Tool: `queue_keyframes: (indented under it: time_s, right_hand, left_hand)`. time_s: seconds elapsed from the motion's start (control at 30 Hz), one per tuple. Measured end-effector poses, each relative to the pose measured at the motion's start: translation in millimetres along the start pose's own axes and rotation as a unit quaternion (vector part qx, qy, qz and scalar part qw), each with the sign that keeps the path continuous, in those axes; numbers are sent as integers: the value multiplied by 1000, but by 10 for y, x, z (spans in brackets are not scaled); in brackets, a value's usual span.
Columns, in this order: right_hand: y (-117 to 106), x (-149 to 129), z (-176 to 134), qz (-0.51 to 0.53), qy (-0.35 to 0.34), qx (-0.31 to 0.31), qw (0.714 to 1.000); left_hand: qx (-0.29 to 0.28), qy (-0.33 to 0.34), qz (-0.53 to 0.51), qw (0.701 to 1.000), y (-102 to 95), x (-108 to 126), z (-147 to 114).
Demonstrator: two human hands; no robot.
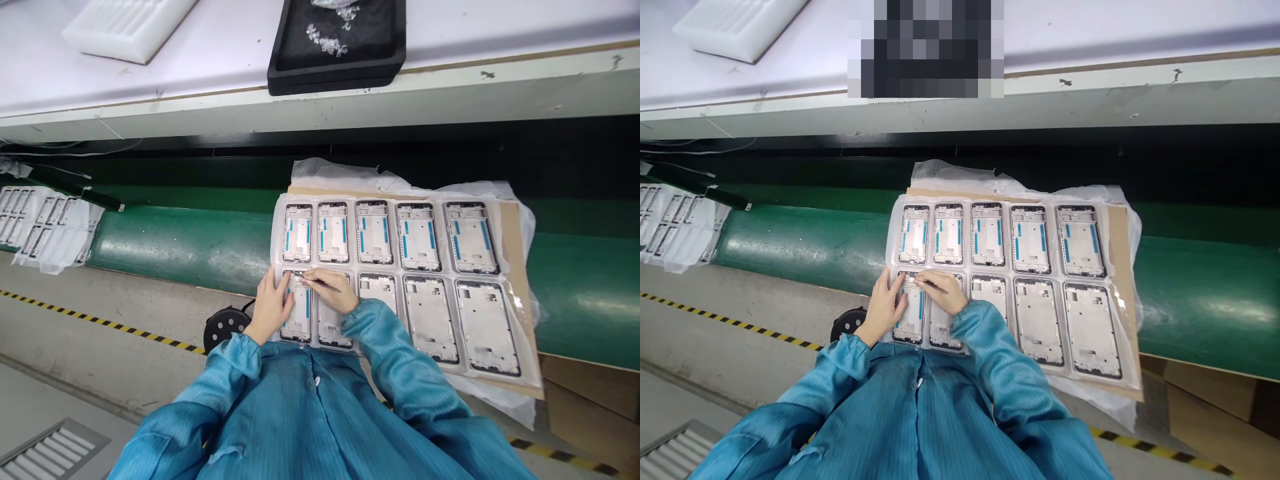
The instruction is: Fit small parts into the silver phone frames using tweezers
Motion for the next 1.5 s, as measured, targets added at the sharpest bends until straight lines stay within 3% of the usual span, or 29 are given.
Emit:
queue_keyframes:
  time_s: [0.5, 1.13, 1.5]
  right_hand:
    - [-16, 8, 20, 6, -12, 28, 1000]
    - [-28, -51, 16, -24, -34, 43, 998]
    - [-33, -69, -16, -40, -90, -1, 995]
  left_hand:
    - [-6, -8, 41, 999, -67, 75, 35]
    - [-20, -6, 20, 1000, -48, 83, 45]
    - [-32, -14, -22, 999, -39, 41, 35]
Point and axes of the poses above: each hand's wrist, its own z-axis towards the middle knuckle, its own y-axis out of the palm, x = y × z, the point moved 2 cm from there along z, towards the middle knuckle, and after that the axes turned 7 degrees about -y, right-handed, at the moved point
